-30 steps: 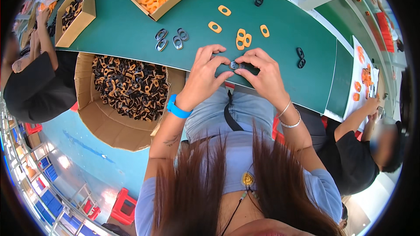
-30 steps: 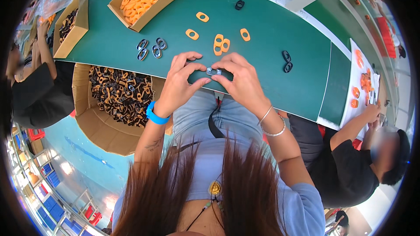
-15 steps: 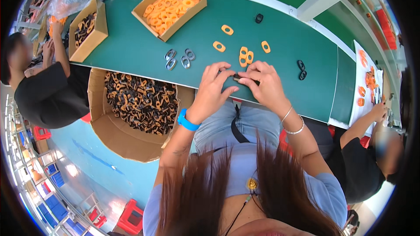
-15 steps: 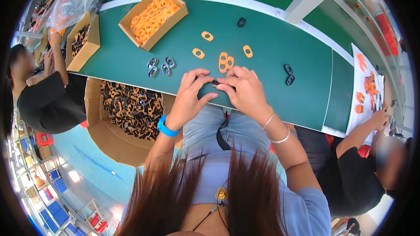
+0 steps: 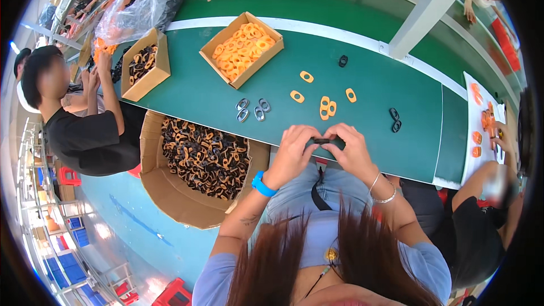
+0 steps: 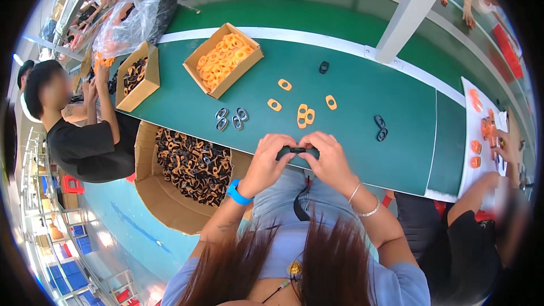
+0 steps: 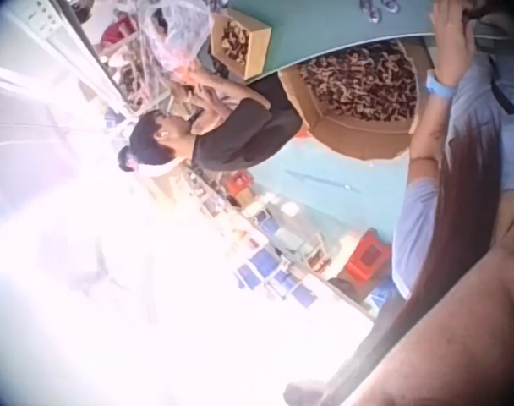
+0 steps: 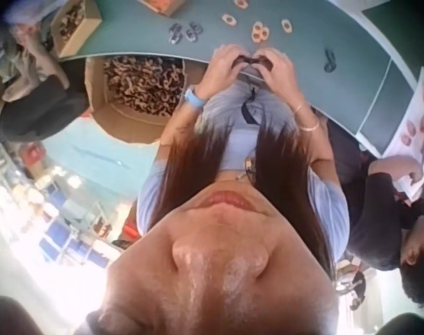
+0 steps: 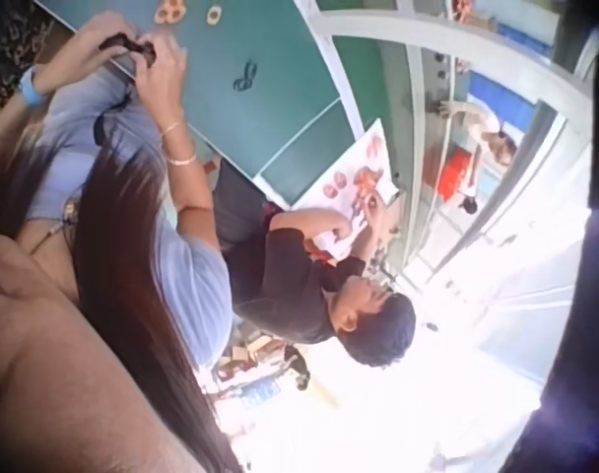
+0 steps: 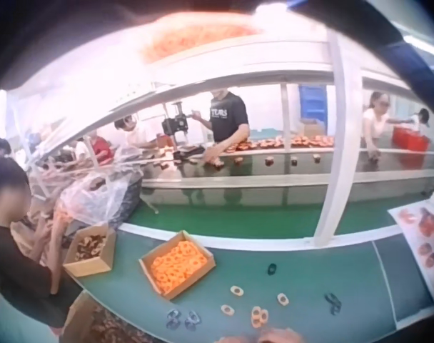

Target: Assemble small plastic pieces on a factory production line.

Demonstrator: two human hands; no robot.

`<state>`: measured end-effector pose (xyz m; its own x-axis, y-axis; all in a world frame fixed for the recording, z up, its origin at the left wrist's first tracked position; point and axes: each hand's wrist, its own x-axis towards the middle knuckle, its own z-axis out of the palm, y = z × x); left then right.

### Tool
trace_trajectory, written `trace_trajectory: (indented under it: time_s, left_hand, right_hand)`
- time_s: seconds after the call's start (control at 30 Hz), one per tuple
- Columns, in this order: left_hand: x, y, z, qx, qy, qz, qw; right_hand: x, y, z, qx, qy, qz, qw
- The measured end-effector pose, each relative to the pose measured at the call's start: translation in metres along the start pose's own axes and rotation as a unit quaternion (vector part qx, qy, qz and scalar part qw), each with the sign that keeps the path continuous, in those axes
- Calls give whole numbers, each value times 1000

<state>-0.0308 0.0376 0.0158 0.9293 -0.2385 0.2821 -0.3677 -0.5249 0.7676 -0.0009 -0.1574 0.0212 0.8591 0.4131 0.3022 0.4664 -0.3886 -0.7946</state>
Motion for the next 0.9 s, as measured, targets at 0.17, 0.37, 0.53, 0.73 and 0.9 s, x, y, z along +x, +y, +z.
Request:
trace_trajectory:
  time_s: [0.17,0.37,0.53,0.73,0.9]
  left_hand:
    - [4,18,-3,-91,58,-47,993]
    - [16,26,-25,-68,175,4,982]
    - [9,25,-36,-98,230,6,968]
    - [-9,20,-46,-38,248,-7,968]
    - [-19,20,-60,-12,278,-22,960]
  right_hand:
    - [8,-13,-8,64,-7,97,993]
    - [41,-43,-17,96,19,-5,995]
    - [59,-53,-6,123,18,-44,991]
    - [61,-60,8,69,-33,-70,995]
    - [68,-64,24,70,-60,-130,987]
